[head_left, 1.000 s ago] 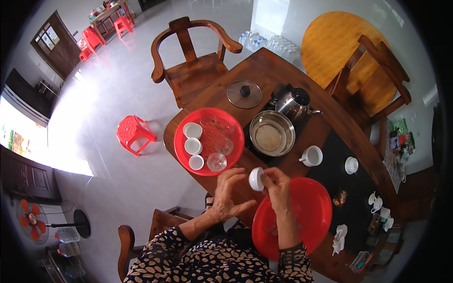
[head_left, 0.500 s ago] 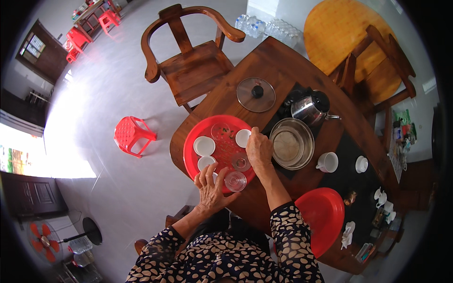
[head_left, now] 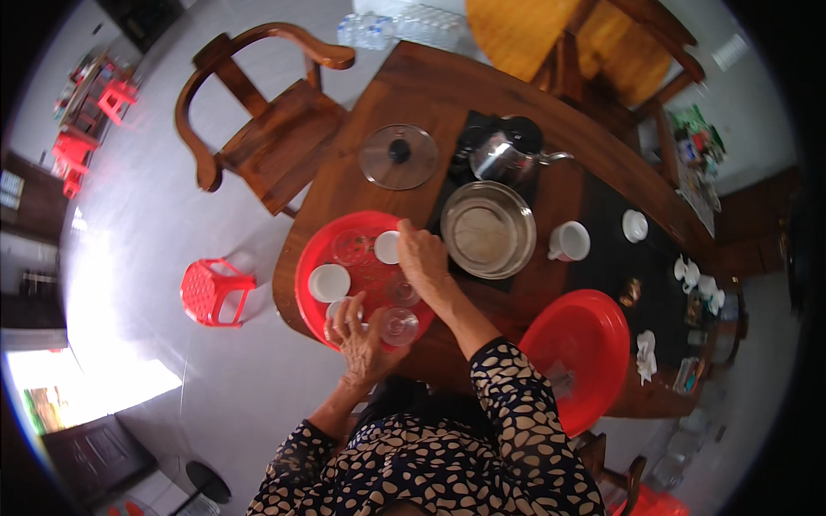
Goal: The person dries various kitchen items, including cups, bowls, and spoons, using a cloth. They wipe each item individually and place the dried items into a metal tray or a red plastic basin. The person moves between a wooden table and a glass table during the process.
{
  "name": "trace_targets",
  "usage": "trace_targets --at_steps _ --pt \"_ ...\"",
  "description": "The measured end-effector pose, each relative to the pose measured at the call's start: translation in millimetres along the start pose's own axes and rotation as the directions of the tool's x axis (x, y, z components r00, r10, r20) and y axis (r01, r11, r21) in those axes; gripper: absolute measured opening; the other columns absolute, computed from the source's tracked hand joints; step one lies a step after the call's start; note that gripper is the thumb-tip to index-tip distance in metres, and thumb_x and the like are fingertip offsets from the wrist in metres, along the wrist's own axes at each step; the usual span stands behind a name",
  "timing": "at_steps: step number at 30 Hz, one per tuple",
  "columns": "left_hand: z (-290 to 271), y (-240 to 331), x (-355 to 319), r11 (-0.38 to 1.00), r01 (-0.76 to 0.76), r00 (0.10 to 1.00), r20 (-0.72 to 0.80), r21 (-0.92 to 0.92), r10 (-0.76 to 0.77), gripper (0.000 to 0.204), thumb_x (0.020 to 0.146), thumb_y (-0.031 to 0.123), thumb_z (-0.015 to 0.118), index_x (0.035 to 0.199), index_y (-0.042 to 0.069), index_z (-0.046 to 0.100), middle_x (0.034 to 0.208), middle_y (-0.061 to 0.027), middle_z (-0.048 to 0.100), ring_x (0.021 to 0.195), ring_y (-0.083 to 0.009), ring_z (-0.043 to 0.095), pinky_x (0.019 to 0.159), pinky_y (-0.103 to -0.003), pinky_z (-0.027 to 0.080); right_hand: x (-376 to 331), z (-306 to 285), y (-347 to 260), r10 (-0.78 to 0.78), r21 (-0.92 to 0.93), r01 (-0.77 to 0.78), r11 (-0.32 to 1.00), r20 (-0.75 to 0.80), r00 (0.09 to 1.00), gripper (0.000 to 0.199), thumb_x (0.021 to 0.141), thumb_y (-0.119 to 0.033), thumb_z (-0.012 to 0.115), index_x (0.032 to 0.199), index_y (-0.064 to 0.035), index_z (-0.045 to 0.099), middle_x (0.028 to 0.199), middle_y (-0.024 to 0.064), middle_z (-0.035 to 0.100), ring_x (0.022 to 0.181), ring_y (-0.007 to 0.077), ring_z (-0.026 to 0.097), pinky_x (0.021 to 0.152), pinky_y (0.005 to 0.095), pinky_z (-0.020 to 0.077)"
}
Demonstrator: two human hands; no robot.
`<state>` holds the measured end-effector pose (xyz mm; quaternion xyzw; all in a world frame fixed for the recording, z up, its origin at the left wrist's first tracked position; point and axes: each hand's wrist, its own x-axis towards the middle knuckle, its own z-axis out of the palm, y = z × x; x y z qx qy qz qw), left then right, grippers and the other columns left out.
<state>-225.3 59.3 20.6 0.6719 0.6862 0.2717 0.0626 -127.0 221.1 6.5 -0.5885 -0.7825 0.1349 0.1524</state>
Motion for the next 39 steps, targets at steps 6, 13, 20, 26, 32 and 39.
trace_targets --at_steps 6,13,20,26,32,39 --pt "-4.4 6.0 0.4 0.999 -0.009 1.000 -0.005 0.044 0.009 0.065 0.053 0.029 0.079 0.111 0.011 0.054 0.130 -0.0150 0.035 0.124 -0.0376 0.026 0.099 -0.052 0.019 -22.2 -17.1 1.8 -0.064 0.014 0.065 0.998 -0.037 0.997 0.026 0.084 -0.021 0.055 0.099 -0.0007 0.051 0.059 0.0153 0.060 0.054 0.0311 0.062 0.046 0.0410 0.0489" --pt "-23.3 18.0 -1.9 0.998 -0.062 0.998 -0.031 0.013 0.062 0.082 0.059 0.038 0.077 0.126 0.008 0.040 0.133 -0.0175 0.027 0.125 -0.0382 0.022 0.100 -0.053 0.017 -85.5 -97.2 32.2 0.031 0.156 0.007 0.988 -0.239 0.971 0.016 0.083 -0.021 0.058 0.078 -0.0071 0.054 0.063 0.0111 0.059 0.056 0.0305 0.059 0.048 0.0413 0.0461" --pt "-25.6 52.9 6.8 0.966 -0.258 0.964 -0.075 -0.009 0.256 0.071 0.063 0.032 0.076 0.123 0.011 0.045 0.131 -0.0164 0.032 0.122 -0.0382 0.026 0.100 -0.053 0.018 -175.9 -142.8 134.1 0.288 0.158 -0.246 0.956 -0.364 0.886 0.012 0.082 -0.018 0.058 0.084 -0.0058 0.058 0.071 0.0148 0.061 0.065 0.0332 0.060 0.054 0.0426 0.0463" --pt "3.1 98.3 3.4 0.913 -0.369 0.923 0.042 -0.176 0.381 0.053 0.064 0.019 0.075 0.112 0.011 0.053 0.123 -0.0117 0.043 0.116 -0.0307 0.037 0.096 -0.047 0.027 -264.2 -183.2 200.3 0.491 0.093 -0.525 0.846 -0.523 0.697 0.011 0.081 -0.017 0.058 0.083 -0.0060 0.060 0.075 0.0144 0.062 0.068 0.0346 0.060 0.059 0.0437 0.0467" --pt "43.7 132.6 4.4 0.852 -0.172 0.928 0.209 -0.494 0.309 0.060 0.068 0.017 0.075 0.119 0.006 0.046 0.120 -0.0155 0.044 0.107 -0.0302 0.046 0.084 -0.038 0.043 -334.8 -209.3 249.1 0.639 0.090 -0.720 0.688 -0.547 0.541 0.013 0.081 -0.019 0.058 0.080 -0.0065 0.060 0.075 0.0138 0.062 0.071 0.0347 0.060 0.061 0.0435 0.0470" --pt "86.3 150.2 -22.6 0.523 0.683 0.591 0.807 -0.510 0.017 0.062 0.076 0.019 0.071 0.125 -0.003 0.040 0.118 -0.0155 0.051 0.100 -0.0246 0.055 0.078 -0.035 0.051 -388.7 -189.3 300.0 0.730 0.192 -0.732 0.653 -0.415 0.543 0.029 0.085 -0.033 0.053 0.079 -0.0054 0.062 0.074 0.0171 0.062 0.072 0.0343 0.061 0.062 0.0452 0.0468"
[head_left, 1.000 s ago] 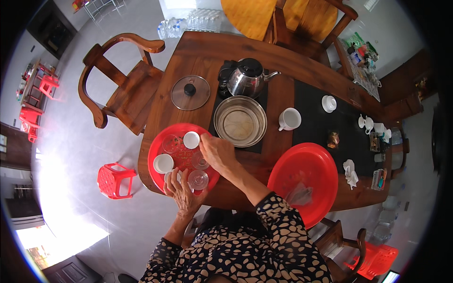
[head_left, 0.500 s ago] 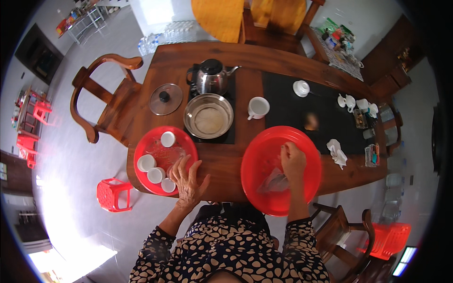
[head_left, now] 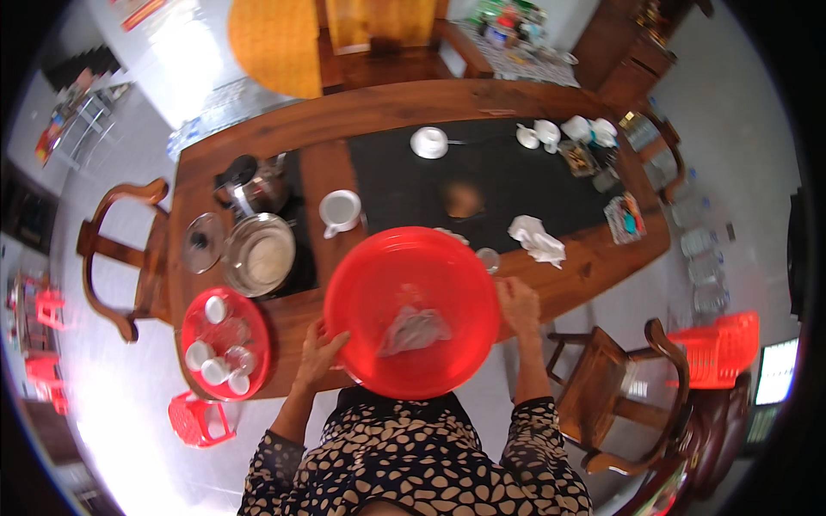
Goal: The person dries various kitchen items, including cups, bowls, and spoons, using a cloth. They wipe each item individually and place the dried items into a metal tray or a red plastic basin. The person moves between a wooden table and a glass table during the process.
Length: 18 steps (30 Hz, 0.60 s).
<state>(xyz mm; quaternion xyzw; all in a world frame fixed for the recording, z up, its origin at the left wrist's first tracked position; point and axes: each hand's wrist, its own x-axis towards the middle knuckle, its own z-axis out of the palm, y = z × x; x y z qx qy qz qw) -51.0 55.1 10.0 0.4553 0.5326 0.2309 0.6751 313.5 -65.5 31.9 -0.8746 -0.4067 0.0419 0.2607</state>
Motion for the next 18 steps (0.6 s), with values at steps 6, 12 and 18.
trace_targets --at_steps 6,12,18 --pt "21.1 -2.3 -9.3 0.935 0.206 0.969 0.190 -0.288 -0.155 0.048 0.079 0.010 0.064 0.122 0.000 0.046 0.113 -0.0129 0.058 0.092 -0.0253 0.061 0.079 -0.037 0.053 -12.7 -1.2 -0.3 0.023 0.463 -0.287 0.838 0.497 0.868 0.039 0.081 -0.038 0.059 0.098 -0.0032 0.063 0.085 0.0173 0.065 0.078 0.0282 0.063 0.069 0.0372 0.0480" --pt "26.7 -6.2 -7.0 0.890 0.329 0.941 0.192 -0.316 -0.280 0.045 0.075 -0.002 0.056 0.119 -0.001 0.046 0.113 -0.0147 0.057 0.092 -0.0279 0.062 0.081 -0.040 0.053 -9.3 8.7 8.9 0.007 0.528 -0.380 0.759 0.578 0.816 0.036 0.081 -0.031 0.061 0.103 -0.0034 0.062 0.090 0.0131 0.066 0.080 0.0209 0.063 0.071 0.0326 0.0478" --pt "28.3 -12.7 -17.7 0.827 0.300 0.953 0.191 -0.477 -0.235 0.057 0.068 -0.013 0.049 0.123 0.001 0.044 0.116 -0.0144 0.055 0.102 -0.0313 0.057 0.086 -0.045 0.050 7.4 7.1 31.2 0.055 0.547 -0.327 0.770 0.454 0.889 0.026 0.084 -0.027 0.059 0.095 -0.0035 0.062 0.081 0.0130 0.064 0.074 0.0217 0.063 0.063 0.0327 0.0478"
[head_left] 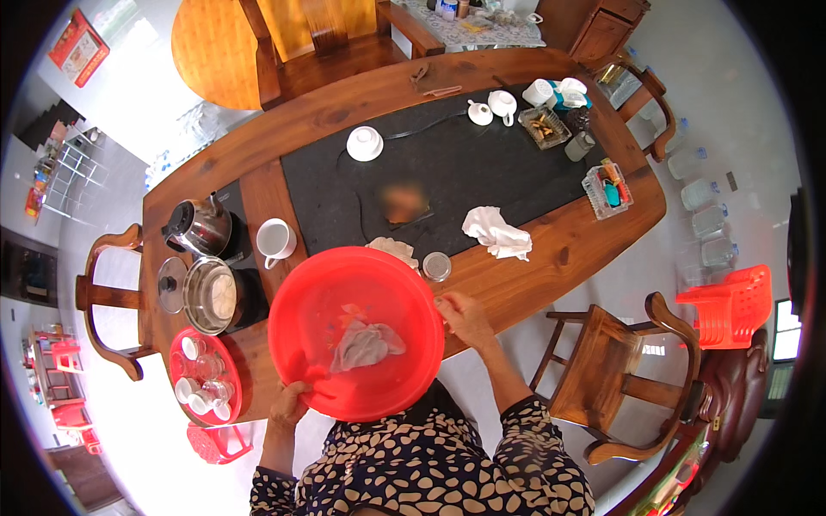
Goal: The person dries various kitchen items, including cups, bowls, and spoons, using a cloth. They wipe each item individually and place the dried items into a metal tray or a red plastic basin. The person moves between a wooden table and a glass table during the process.
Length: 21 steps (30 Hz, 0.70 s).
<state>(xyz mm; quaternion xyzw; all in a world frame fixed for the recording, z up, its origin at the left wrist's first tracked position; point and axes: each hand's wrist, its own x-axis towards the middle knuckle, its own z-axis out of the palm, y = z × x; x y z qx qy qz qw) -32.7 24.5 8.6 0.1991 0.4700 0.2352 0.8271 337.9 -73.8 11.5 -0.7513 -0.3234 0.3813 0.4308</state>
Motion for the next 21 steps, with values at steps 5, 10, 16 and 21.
trace_targets --at_steps 5,10,16,21 --pt "-8.6 -11.1 -14.2 0.996 -0.057 0.998 -0.022 -0.066 0.055 0.063 0.066 -0.014 0.047 0.127 0.002 0.041 0.119 -0.0143 0.053 0.107 -0.0341 0.054 0.091 -0.046 0.047 13.1 -3.1 -2.9 -0.318 -0.148 0.282 0.948 -0.369 0.874 0.011 0.082 -0.011 0.060 0.092 -0.0061 0.060 0.082 0.0128 0.061 0.069 0.0234 0.060 0.058 0.0341 0.0470" --pt "-9.9 -10.0 -27.0 0.994 -0.066 0.997 -0.044 -0.082 0.062 0.071 0.064 -0.015 0.045 0.132 0.003 0.036 0.123 -0.0162 0.049 0.108 -0.0370 0.054 0.091 -0.047 0.046 25.1 21.9 -7.2 -0.429 -0.183 0.391 0.902 -0.276 0.860 0.011 0.081 -0.007 0.058 0.092 -0.0042 0.059 0.084 0.0130 0.059 0.070 0.0279 0.059 0.060 0.0354 0.0464" --pt "-18.9 -8.1 -27.9 0.994 -0.056 0.998 -0.009 -0.090 0.056 0.073 0.064 -0.013 0.045 0.134 0.005 0.033 0.124 -0.0177 0.049 0.108 -0.0381 0.053 0.090 -0.048 0.047 9.3 42.6 -7.6 -0.356 -0.050 0.352 0.935 -0.124 0.926 0.013 0.084 -0.011 0.055 0.093 -0.0017 0.059 0.086 0.0158 0.060 0.076 0.0320 0.059 0.065 0.0359 0.0463" --pt "-0.5 0.5 -34.3 0.995 -0.034 0.998 0.041 -0.095 0.038 0.075 0.065 -0.011 0.045 0.136 0.006 0.030 0.128 -0.0186 0.045 0.111 -0.0395 0.051 0.092 -0.048 0.046 -6.1 52.9 -22.6 0.014 0.328 -0.050 0.943 0.111 0.994 0.030 0.085 -0.021 0.057 0.109 -0.0027 0.057 0.092 0.0139 0.063 0.085 0.0242 0.061 0.076 0.0319 0.0463"
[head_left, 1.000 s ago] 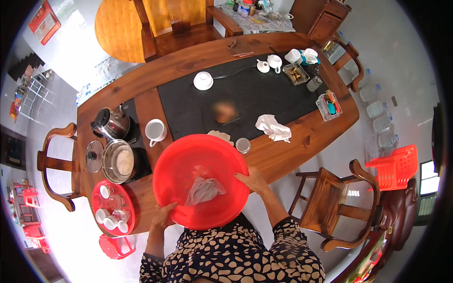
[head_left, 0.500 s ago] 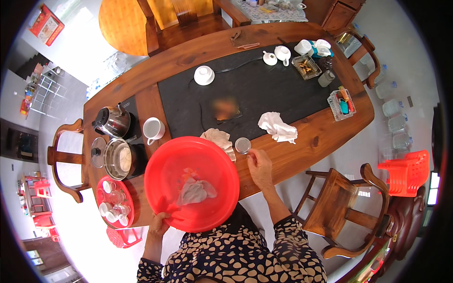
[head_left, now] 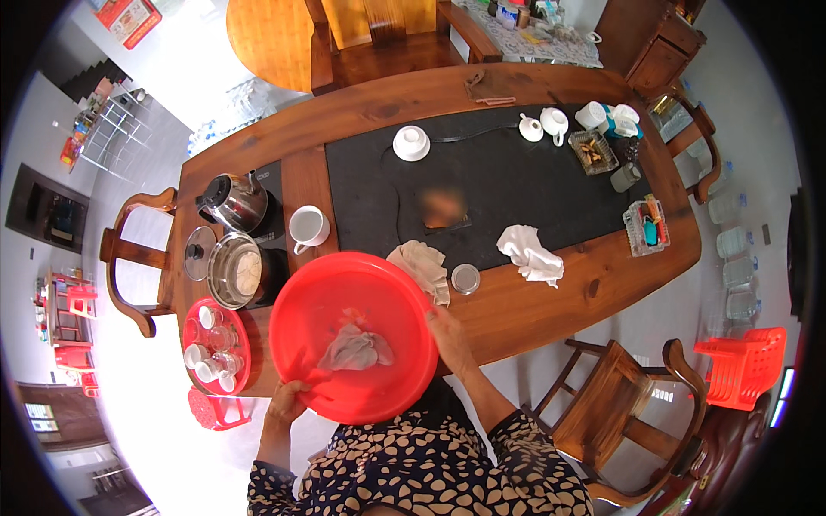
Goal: The person dries various kitchen items, including cups, bowls, and spoons, using a cloth. They wipe each item individually and place the dried items into a metal tray or a red plastic basin. The person moves between a wooden table and a glass table during the process.
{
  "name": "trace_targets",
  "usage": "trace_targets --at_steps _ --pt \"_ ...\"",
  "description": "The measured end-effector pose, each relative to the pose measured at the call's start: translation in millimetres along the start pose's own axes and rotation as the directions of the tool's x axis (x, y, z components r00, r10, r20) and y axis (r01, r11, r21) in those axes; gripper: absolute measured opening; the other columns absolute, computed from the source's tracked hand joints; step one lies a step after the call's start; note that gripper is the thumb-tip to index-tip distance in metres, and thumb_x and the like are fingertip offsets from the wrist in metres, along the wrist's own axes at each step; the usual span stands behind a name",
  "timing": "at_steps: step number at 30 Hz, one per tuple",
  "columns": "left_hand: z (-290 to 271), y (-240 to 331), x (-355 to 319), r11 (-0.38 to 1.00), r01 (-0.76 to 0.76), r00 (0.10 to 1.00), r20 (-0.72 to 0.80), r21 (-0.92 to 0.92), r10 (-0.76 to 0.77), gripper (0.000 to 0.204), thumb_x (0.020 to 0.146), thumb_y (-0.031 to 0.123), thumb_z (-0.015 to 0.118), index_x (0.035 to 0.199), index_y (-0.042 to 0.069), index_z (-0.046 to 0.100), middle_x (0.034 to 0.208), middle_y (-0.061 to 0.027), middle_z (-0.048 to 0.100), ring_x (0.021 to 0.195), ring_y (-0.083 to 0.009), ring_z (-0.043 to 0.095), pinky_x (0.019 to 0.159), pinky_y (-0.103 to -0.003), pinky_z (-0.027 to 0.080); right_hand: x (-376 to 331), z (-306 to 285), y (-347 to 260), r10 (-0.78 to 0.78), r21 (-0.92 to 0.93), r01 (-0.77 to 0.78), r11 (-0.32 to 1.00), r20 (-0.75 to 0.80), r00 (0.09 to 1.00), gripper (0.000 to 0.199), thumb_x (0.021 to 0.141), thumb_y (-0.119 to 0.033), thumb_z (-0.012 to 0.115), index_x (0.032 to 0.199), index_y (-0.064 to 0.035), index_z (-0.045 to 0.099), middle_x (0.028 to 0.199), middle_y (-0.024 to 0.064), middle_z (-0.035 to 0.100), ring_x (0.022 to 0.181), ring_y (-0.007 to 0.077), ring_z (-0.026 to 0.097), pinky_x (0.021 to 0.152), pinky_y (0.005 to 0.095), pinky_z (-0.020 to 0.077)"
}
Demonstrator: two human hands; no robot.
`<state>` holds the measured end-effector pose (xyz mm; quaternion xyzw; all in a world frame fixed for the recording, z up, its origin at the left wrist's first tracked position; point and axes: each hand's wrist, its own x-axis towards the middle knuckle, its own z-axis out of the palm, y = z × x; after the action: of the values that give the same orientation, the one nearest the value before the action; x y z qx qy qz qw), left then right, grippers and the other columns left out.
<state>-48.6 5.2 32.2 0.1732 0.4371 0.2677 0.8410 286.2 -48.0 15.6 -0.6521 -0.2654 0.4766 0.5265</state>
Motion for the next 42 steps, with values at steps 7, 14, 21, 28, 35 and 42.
trace_targets --at_steps 7,14,21,28,35,42 --pt "-1.0 -3.3 2.6 0.996 -0.086 0.994 0.061 -0.019 0.087 0.080 0.062 -0.013 0.042 0.138 0.007 0.028 0.130 -0.0165 0.044 0.114 -0.0406 0.049 0.095 -0.049 0.043 -4.2 6.2 4.4 -0.060 0.059 0.052 0.997 0.150 0.987 0.044 0.075 -0.006 0.057 0.119 -0.0018 0.051 0.099 0.0088 0.063 0.087 0.0152 0.058 0.076 0.0279 0.0467" --pt "-22.3 2.3 1.6 0.995 -0.097 0.995 0.037 -0.005 0.097 0.077 0.062 -0.015 0.042 0.135 0.006 0.033 0.121 -0.0159 0.050 0.107 -0.0384 0.053 0.091 -0.047 0.046 -19.1 17.0 0.1 0.014 0.073 -0.018 0.997 0.053 0.999 0.041 0.073 -0.002 0.053 0.114 -0.0005 0.055 0.089 0.0062 0.062 0.074 0.0117 0.057 0.066 0.0242 0.0468" --pt "-26.7 24.6 -26.2 0.990 -0.138 0.985 0.101 -0.015 0.139 0.074 0.061 -0.014 0.042 0.132 0.006 0.036 0.117 -0.0161 0.052 0.104 -0.0381 0.054 0.087 -0.049 0.049 -34.1 37.0 -13.4 -0.107 -0.002 0.107 0.994 0.002 0.994 0.035 0.071 0.000 0.055 0.105 0.0014 0.059 0.089 0.0066 0.064 0.077 0.0134 0.060 0.069 0.0255 0.0487" --pt "-23.4 63.6 -86.1 0.966 -0.243 0.966 0.067 -0.093 0.250 0.066 0.065 -0.015 0.042 0.129 0.002 0.040 0.113 -0.0139 0.055 0.102 -0.0300 0.056 0.086 -0.040 0.049 -54.0 80.9 -65.0 -0.106 -0.161 0.110 0.981 0.035 0.994 0.045 0.069 -0.002 0.054 0.114 0.0002 0.057 0.094 0.0067 0.065 0.080 0.0134 0.060 0.072 0.0281 0.0485" --pt "-56.6 82.8 -146.2 0.944 -0.309 0.948 0.038 -0.113 0.315 0.067 0.071 -0.010 0.047 0.135 0.004 0.033 0.116 -0.0131 0.055 0.097 -0.0230 0.059 0.086 -0.035 0.048 -82.9 142.2 -100.5 -0.244 -0.050 0.251 0.967 0.113 0.963 0.048 0.061 -0.007 0.057 0.107 0.0056 0.058 0.095 0.0092 0.063 0.082 0.0190 0.059 0.075 0.0293 0.0468" --pt "-100.7 84.8 -211.9 0.880 -0.439 0.881 -0.281 -0.183 0.381 0.055 0.073 -0.004 0.052 0.127 0.000 0.042 0.113 -0.0104 0.057 0.097 -0.0196 0.058 0.086 -0.031 0.048 -80.7 232.6 -128.2 -0.152 -0.103 0.205 0.973 0.382 0.912 0.045 0.063 -0.004 0.052 0.107 0.0023 0.057 0.097 0.0093 0.061 0.083 0.0183 0.058 0.079 0.0256 0.0435"
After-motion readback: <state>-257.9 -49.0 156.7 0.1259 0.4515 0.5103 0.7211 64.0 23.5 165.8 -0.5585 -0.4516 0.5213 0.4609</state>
